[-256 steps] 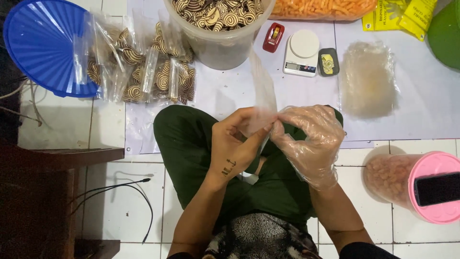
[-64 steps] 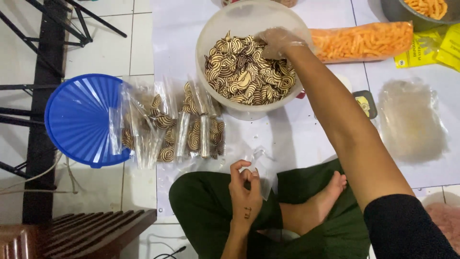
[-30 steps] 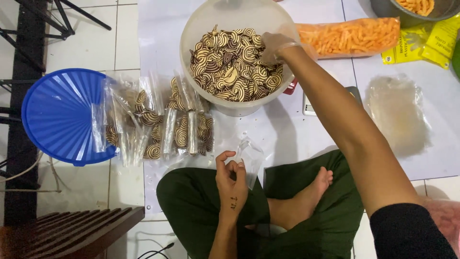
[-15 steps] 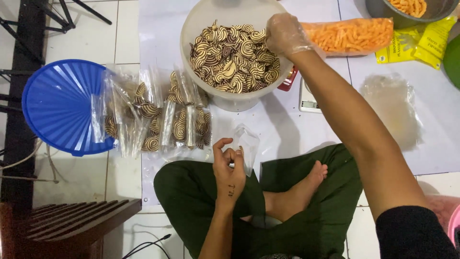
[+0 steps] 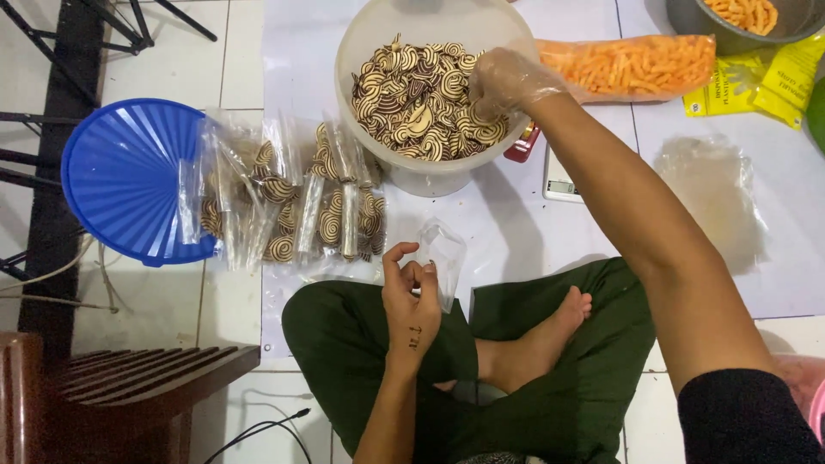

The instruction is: Manually packing spiral-patterned cookies into small plastic bags and weighing them on a scale.

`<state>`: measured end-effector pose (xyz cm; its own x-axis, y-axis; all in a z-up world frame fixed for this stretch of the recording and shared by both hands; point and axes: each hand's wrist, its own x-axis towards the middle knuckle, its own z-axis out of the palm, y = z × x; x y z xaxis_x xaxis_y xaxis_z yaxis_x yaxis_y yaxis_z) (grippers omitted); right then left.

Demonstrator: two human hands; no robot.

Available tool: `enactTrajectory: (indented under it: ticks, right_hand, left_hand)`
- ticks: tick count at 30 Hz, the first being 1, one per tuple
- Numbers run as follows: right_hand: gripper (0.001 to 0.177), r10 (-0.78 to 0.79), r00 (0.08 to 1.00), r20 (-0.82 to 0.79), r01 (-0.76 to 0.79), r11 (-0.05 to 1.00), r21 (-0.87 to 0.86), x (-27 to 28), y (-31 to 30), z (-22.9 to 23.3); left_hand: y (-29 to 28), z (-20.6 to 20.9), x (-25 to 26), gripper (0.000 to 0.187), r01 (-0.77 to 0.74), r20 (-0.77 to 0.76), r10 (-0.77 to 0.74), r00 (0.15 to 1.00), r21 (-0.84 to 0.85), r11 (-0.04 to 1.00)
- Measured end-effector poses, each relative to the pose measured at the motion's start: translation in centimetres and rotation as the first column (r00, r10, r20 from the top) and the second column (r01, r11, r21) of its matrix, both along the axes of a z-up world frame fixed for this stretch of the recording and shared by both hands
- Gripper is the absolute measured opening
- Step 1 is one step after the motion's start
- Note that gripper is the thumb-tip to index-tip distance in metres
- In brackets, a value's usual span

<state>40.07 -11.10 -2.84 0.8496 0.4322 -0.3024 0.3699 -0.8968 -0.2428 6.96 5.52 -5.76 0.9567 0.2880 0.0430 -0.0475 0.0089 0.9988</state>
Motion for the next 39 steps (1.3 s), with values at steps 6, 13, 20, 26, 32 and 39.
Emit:
enactTrajectory:
  ticks: [6,13,20,26,32,39]
  right_hand:
    - [0.03,-0.041,0.995,0.095,0.024,0.985,0.172,0.7,-1.2,-0.9]
    - [0.018,-0.119,0.957,-0.263,0.263,0.732,0.628,-4.3,-0.2,6.8]
    - [0.029,0.233,0.875,-0.423,0.126,0.736,0.665,-16.0,0.6,9.1]
    - [0.013,-0.09,0.993,-0.081,0.121,0.777,0.618,-20.4,2.0,9.3]
    - [0.027,-0.097,0.989,-0.112,0.148,0.684,0.715,-22.5,1.1,10.5]
    - [0.025,0.078,0.923,-0.376,0.31,0.424,0.851,-24.2,-1.3,13.7]
  left_hand:
    - [0.3,0.5,0.2,0.036,-0.001,0.013,0.001,1.0,0.044,0.999]
    - [0.8,0.8,0.9,0.036,-0.017,0.024,0.016,1.0,0.05,0.999]
    - [-0.1,1.5,2.6,0.03,-0.085,0.139,0.078,0.987,0.044,0.995]
    - [-2.4,3.3,2.2,0.035,-0.051,0.255,0.033,0.966,0.061,0.997]
    - [-3.8,3.6,1.3,0.037,-0.076,0.346,0.066,0.936,0.015,0.997]
    - [-4.3,4.6,0.2,0.047,-0.088,0.372,0.095,0.923,-0.037,0.995]
